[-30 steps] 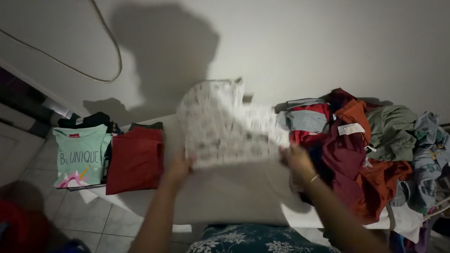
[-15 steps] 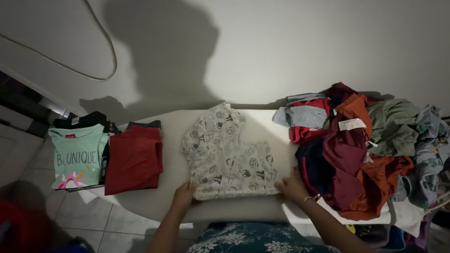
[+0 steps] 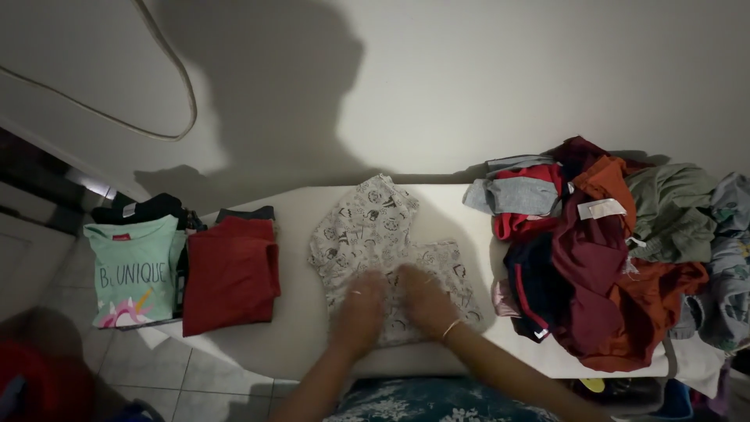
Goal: The person folds several garments on a white table, including a patterned white shirt, a dark blue t-shirt with red trim, and a pink shirt. Each item is smoothed, folded into a compact rectangle, and placed on a growing stack to the left.
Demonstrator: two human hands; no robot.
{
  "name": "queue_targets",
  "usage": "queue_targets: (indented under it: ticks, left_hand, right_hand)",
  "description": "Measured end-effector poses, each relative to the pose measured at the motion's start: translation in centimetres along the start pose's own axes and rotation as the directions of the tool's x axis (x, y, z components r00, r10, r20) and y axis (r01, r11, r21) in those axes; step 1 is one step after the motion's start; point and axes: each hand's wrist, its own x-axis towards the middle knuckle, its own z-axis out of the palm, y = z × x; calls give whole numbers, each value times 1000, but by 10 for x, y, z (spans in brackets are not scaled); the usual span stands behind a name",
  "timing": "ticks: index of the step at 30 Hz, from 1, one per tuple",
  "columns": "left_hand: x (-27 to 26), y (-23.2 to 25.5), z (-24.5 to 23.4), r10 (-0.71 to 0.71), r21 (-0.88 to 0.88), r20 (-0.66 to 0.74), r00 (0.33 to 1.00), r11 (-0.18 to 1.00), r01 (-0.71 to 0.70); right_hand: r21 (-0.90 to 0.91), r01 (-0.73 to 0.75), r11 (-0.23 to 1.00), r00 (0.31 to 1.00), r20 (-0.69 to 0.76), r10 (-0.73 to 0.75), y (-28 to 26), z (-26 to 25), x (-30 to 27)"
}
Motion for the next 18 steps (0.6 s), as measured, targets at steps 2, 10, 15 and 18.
queue_targets:
  ticks: [2, 10, 15, 18]
  left_hand:
    - [1, -1, -3, 11, 56, 130, 991, 998, -18]
    - [-4, -11, -55, -444, 216, 341, 829, 895, 390]
    - [-3, -19, -56, -390, 238, 400, 829, 918, 317]
    - [0, -21, -45, -260, 198, 375, 890, 960, 197]
  right_hand:
    - [-41, 272, 961, 962, -29, -273, -14, 17, -1]
    - [-260, -317, 912, 930, 102, 353, 50, -41, -8]
    - [-349, -410, 843, 908, -64, 415, 31, -27, -1]
    - [-127, -208, 970, 978, -35, 205, -10, 14, -2]
